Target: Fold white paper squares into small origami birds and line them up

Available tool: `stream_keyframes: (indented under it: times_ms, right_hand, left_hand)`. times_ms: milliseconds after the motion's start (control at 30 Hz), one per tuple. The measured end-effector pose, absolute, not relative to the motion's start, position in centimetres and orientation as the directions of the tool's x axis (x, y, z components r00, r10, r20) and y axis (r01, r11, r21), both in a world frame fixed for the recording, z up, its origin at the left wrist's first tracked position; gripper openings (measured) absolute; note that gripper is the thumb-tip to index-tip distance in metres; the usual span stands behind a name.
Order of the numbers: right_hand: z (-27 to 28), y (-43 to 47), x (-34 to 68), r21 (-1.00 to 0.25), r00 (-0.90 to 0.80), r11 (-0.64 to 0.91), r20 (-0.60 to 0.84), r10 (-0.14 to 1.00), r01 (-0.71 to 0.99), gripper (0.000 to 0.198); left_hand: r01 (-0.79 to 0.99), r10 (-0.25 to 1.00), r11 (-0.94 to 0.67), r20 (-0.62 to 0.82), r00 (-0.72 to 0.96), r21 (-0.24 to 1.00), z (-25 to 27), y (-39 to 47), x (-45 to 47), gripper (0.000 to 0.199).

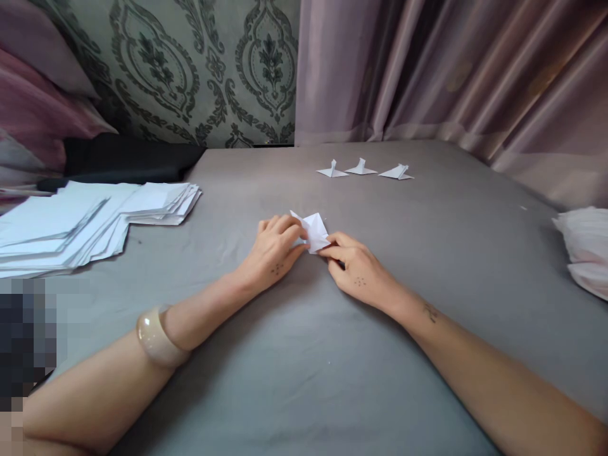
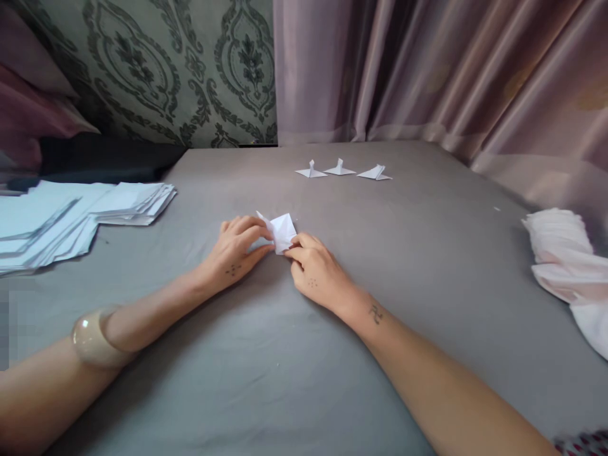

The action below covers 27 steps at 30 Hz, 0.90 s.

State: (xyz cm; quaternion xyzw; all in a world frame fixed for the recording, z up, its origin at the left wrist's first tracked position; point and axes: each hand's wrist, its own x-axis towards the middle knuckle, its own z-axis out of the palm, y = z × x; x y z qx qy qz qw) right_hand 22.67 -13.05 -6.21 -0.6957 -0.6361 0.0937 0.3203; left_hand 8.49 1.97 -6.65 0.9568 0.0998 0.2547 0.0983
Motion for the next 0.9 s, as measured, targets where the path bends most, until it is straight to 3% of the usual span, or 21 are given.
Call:
stream_keyframes:
  times_ms: [167, 300, 433, 900]
  right_hand:
    - [-5.5, -13.2, 23.1, -0.632, 0.189, -0.011, 0.215, 0.958, 0.775, 0.036]
    - [-4.8, -13.5, 24.0, -0.722, 0.262, -0.125, 0.081, 0.962, 0.681, 0.033]
    - [-4.6, -13.6, 25.3, -0.751, 0.329, -0.234, -0.024, 0.944, 0.617, 0.028]
    - [-3.2, -14.1, 26.4, -0.696, 0.33, -0.332, -0.144, 0.933, 0.637, 0.024]
  left_hand:
    - [-0.056, 0.077, -0.946, 0.389, 0.918, 0.318, -6.8, 1.9, 8.7, 0.024]
    - [-0.138, 0.009, -0.922, 0.375, 0.927, 0.363, -6.5, 1.8, 8.5, 0.027]
    - [-0.132, -0.017, -0.938, 0.338, 0.941, 0.321, -6.0, 1.5, 8.2, 0.03]
    - [-0.125, -0.073, -0.97, 0.241, 0.968, 0.207, -5.6, 0.6, 8.0, 0.036]
